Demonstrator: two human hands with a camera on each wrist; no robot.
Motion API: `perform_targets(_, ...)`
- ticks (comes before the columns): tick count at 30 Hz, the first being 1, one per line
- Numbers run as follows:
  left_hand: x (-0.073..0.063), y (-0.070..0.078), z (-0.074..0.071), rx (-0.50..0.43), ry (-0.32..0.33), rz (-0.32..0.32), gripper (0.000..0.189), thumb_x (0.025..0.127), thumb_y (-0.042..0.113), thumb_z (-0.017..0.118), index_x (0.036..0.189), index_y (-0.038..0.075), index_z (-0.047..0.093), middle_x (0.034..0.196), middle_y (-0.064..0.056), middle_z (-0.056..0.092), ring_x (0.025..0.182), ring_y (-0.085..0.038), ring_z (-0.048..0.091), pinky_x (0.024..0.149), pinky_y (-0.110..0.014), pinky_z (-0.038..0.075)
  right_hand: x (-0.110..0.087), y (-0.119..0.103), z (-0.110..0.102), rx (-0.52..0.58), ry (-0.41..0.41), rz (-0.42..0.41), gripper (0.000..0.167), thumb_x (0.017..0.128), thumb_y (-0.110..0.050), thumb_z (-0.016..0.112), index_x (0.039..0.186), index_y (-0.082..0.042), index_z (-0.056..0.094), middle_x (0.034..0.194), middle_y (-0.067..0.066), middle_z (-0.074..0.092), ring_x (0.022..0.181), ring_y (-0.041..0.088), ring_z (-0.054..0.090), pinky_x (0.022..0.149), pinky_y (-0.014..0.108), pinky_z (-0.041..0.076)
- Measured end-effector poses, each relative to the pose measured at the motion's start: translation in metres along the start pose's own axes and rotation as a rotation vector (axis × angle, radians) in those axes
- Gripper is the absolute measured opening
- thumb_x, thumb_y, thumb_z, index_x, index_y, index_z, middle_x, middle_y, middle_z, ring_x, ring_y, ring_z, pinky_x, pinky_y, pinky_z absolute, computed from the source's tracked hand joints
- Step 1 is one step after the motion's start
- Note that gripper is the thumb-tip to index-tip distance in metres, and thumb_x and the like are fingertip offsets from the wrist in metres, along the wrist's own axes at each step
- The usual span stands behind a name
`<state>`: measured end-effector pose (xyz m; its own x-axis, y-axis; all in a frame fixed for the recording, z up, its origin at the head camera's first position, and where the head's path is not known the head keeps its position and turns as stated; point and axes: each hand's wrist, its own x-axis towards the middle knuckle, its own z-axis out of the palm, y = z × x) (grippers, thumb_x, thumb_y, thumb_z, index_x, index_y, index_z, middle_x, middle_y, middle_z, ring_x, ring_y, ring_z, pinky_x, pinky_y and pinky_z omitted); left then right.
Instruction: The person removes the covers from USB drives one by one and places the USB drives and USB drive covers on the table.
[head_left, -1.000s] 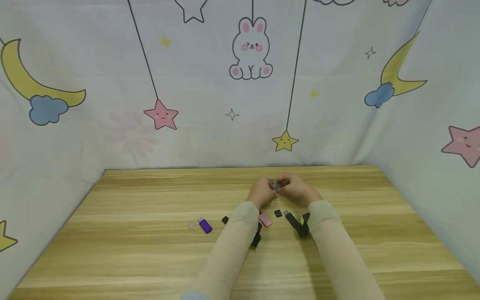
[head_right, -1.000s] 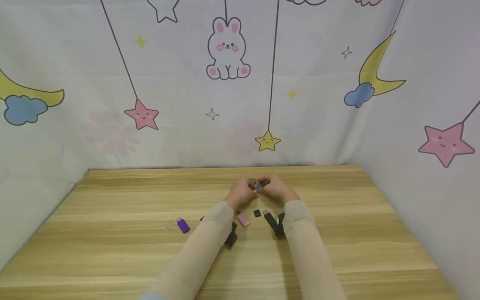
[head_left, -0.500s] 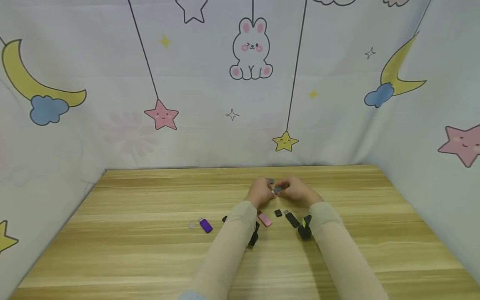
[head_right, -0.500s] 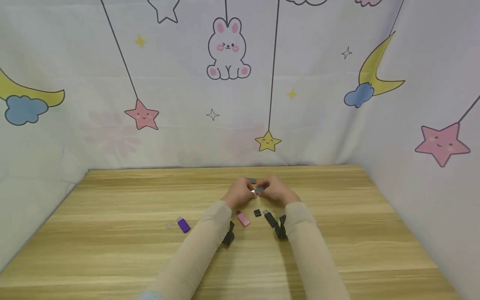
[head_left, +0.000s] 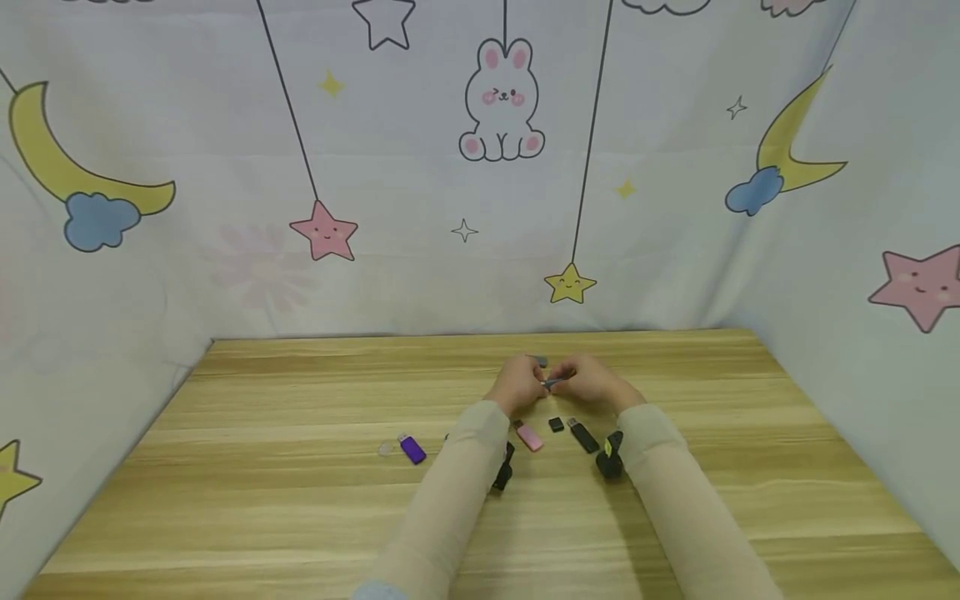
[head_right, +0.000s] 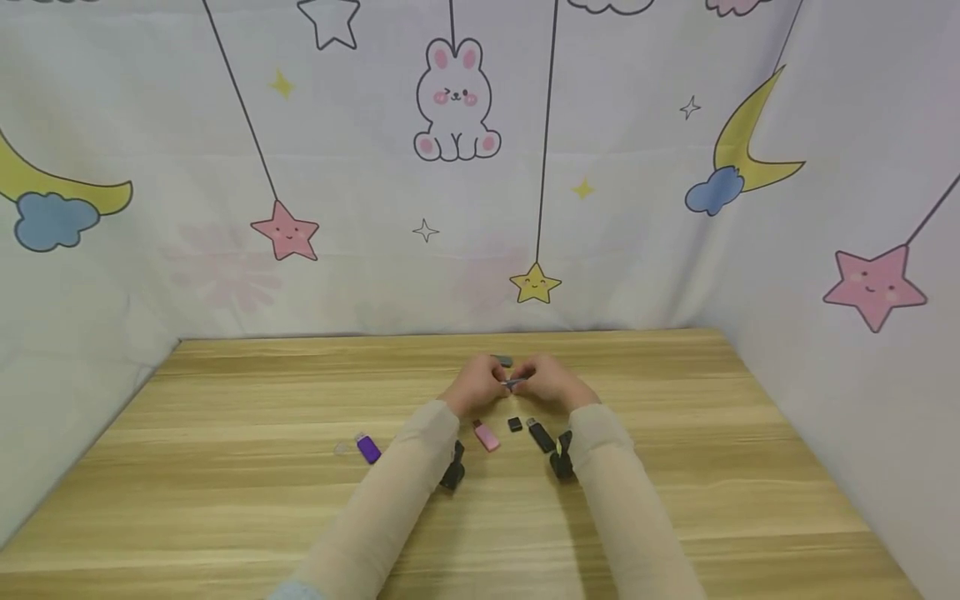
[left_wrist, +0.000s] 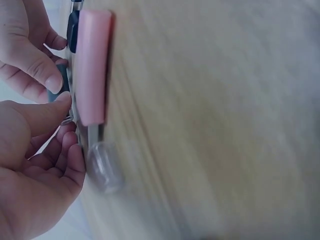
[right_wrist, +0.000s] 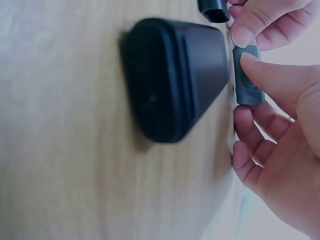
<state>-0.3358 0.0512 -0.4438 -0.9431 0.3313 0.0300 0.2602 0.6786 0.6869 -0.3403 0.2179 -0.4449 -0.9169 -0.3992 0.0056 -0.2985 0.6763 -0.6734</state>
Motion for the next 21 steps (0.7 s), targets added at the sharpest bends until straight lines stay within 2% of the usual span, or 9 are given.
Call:
perform_targets(3,-0.003,-0.002,-0.005,-0.019,-0.029,0.022,0.013,0.082,0.003,0.073,0.075,0.002,0.061,0.075,-0.002,0.054,0.067,-0.014,0.047,0.057,-0.021,0.038,-0.002,-0.003,-0.001,-0.003,-0.008,0.006,0.015,0.089,-0.006,0.063,0.1,0.002,0.069,0.099,0.012,0.068,0.091,0.021,0.057,0.083,0.036,0.046)
perform_targets(10,-0.015,0.001,-0.021,-0.129,-0.101,-0.005,0.007,0.087,0.003,0.065,0.083,0.001,0.06,0.082,-0.006,0.055,0.069,-0.016,0.05,0.057,-0.025,0.042,-0.008,-0.015,-0.003,-0.024,-0.02,0.036,0.016,0.093,-0.012,0.061,0.104,-0.002,0.068,0.104,0.012,0.067,0.095,0.024,0.06,0.084,0.04,0.049)
perform_targets(18,-0.019,0.002,-0.037,-0.069,-0.12,0.104,0.009,0.087,0.008,0.069,0.088,0.002,0.064,0.085,-0.006,0.06,0.074,-0.014,0.051,0.062,-0.023,0.043,-0.018,-0.029,-0.006,-0.032,-0.018,-0.046,0.017,0.095,-0.014,0.061,0.106,-0.002,0.067,0.104,0.01,0.067,0.093,0.023,0.062,0.08,0.038,0.051)
perform_targets(21,-0.024,0.002,-0.043,-0.081,-0.134,0.135,0.009,0.087,0.009,0.07,0.089,0.002,0.065,0.087,-0.006,0.062,0.075,-0.014,0.052,0.063,-0.023,0.045,-0.024,-0.035,-0.006,-0.013,-0.025,-0.086,0.019,0.095,-0.014,0.061,0.108,-0.002,0.067,0.105,0.01,0.067,0.091,0.021,0.062,0.078,0.037,0.052)
